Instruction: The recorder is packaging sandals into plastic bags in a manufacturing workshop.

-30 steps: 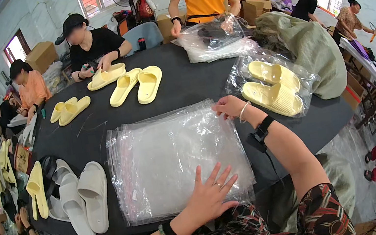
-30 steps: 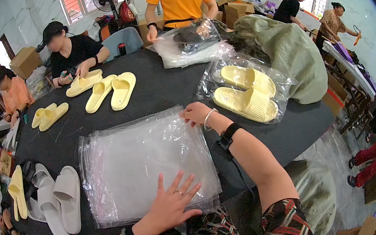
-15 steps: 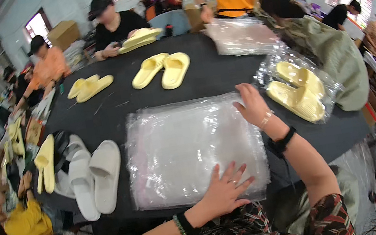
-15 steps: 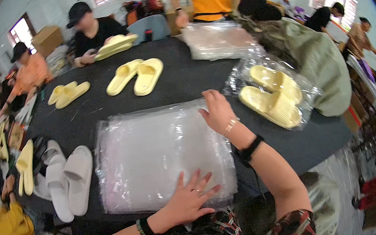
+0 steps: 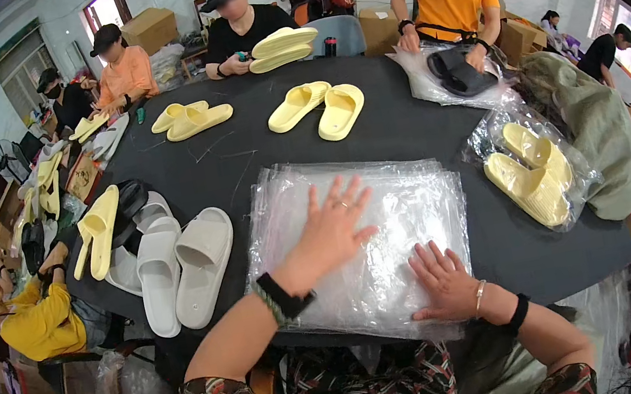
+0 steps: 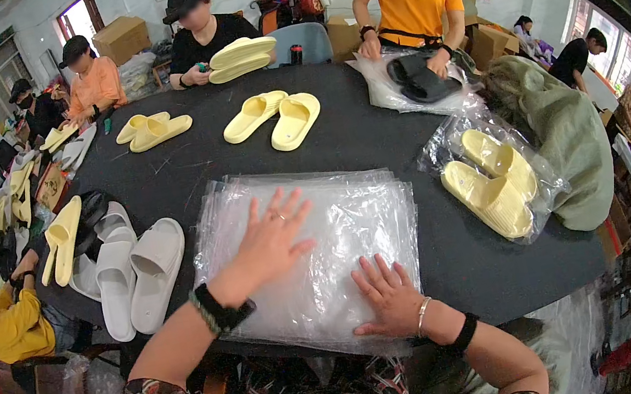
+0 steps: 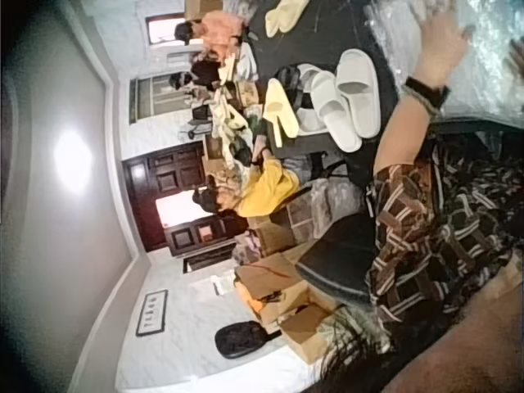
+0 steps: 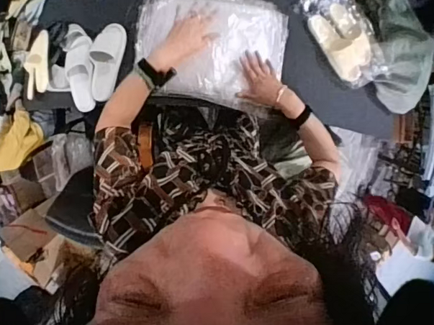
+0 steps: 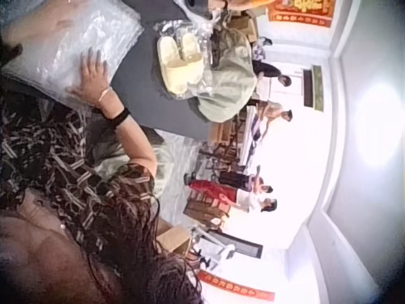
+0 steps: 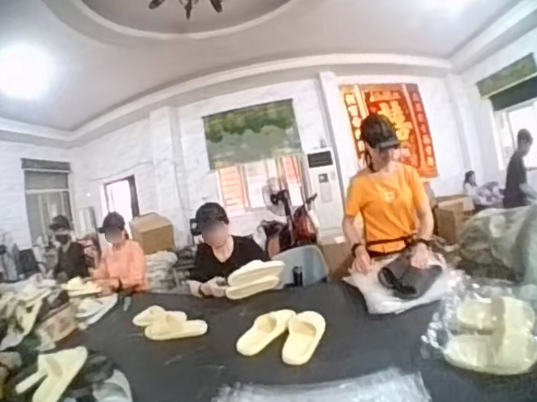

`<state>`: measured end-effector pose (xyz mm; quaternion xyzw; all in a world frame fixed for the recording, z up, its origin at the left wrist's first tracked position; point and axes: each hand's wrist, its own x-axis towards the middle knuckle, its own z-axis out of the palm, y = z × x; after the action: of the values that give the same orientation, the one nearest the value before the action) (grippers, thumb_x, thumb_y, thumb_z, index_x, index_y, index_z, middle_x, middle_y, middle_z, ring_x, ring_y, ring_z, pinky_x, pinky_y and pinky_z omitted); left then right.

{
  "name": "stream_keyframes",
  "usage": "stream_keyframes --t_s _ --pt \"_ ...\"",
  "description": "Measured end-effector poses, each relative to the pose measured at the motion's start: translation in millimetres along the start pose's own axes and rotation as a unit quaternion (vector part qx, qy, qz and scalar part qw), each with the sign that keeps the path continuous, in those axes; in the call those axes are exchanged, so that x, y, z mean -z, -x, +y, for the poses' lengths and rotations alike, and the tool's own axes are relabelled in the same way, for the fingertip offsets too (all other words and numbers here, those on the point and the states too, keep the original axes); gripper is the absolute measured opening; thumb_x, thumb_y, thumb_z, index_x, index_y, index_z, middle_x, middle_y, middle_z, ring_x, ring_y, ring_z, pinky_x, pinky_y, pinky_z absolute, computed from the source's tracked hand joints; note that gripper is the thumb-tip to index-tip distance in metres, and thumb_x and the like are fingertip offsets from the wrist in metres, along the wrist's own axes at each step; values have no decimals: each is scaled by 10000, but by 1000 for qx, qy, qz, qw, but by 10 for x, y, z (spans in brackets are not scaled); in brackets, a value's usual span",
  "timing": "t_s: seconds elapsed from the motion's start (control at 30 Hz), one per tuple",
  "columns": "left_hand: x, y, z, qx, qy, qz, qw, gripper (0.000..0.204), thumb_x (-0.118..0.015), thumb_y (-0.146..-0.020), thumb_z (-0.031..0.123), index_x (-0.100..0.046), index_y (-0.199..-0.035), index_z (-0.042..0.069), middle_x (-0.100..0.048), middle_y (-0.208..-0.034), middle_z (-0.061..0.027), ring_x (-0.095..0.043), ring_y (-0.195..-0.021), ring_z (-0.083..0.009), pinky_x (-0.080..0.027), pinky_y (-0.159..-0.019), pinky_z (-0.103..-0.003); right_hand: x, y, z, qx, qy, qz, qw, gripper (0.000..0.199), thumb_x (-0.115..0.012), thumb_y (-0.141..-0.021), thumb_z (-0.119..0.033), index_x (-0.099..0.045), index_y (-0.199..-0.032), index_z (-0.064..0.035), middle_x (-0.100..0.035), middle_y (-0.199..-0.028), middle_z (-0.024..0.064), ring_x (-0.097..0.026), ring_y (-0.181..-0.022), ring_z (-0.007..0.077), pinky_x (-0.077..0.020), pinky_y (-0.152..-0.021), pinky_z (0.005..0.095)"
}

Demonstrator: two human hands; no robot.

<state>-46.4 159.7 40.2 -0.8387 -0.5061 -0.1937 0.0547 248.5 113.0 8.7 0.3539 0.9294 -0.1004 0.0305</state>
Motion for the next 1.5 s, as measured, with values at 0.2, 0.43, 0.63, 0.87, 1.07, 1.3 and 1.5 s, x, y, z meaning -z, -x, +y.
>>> stream_keyframes --t_s 0.2,0.43,0.63,0.87,1.07,1.3,1.5 --pt "-124 190 -933 257 -50 -171 950 710 -373 -975 607 -314 -1546 189 -241 -1626 -92 -157 -1487 -431 -14 -1163 -659 -151 -1 61 -19 5 -10 1000 1067 -521 -829 -769 -171 -1563 -77 -108 -1615 262 -66 -1487 486 -106 -1149 659" --pt "322 551 -981 286 -125 1 950 634 -503 -956 503 -409 -1483 164 -321 -1566 -173 -235 -1461 -418 -108 -1154 -661 29 -88 -32 -19 -30 -73 997 1051 -528 -840 -753 -182 -1560 -69 -84 -1613 278 -14 -1492 481 -64 -1172 629" --pt "1029 1150 -1098 343 -233 296 860 292 -668 -842 244 -618 -1064 62 -625 -1026 -144 -573 -1011 -374 -440 -844 -502 386 136 -107 -22 53 -2 998 973 -640 -842 -623 -241 -1544 -79 -122 -1606 265 -33 -1476 519 -143 -1143 666" --pt "1049 2457 -1637 552 -70 54 829 498 -752 -769 365 -641 -1033 -42 -674 -1040 -248 -648 -975 -413 -509 -844 -486 169 91 -303 21 -20 -25 999 880 -620 -869 -591 -308 -1515 -80 -135 -1605 260 -50 -1475 521 -164 -1126 674" --pt "607 1926 -1676 585 -87 126 796 577 -843 -669 405 -664 -1010 -23 -668 -1013 -225 -641 -960 -398 -508 -854 -486 -97 56 -229 11 -35 -24 999 931 -618 -833 -651 -325 -1514 -88 -138 -1613 248 -69 -1480 505 -116 -1128 684" --pt "472 1992 -1935 561 -131 236 783 296 -754 -689 216 -709 -901 15 -686 -948 -193 -641 -933 -387 -492 -832 -508 -95 116 -290 15 -44 0 999 913 -602 -849 -652 -330 -1515 -89 -192 -1595 258 -103 -1479 498 -118 -1134 677" --pt "1131 1848 -1639 426 -142 295 844 218 -671 -712 82 -681 -904 -18 -660 -869 -246 -618 -841 -436 -469 -740 -510 -113 2 -272 21 -3 27 999 824 -531 -900 -646 -324 -1533 -161 -224 -1608 186 -166 -1489 425 -155 -1168 612"
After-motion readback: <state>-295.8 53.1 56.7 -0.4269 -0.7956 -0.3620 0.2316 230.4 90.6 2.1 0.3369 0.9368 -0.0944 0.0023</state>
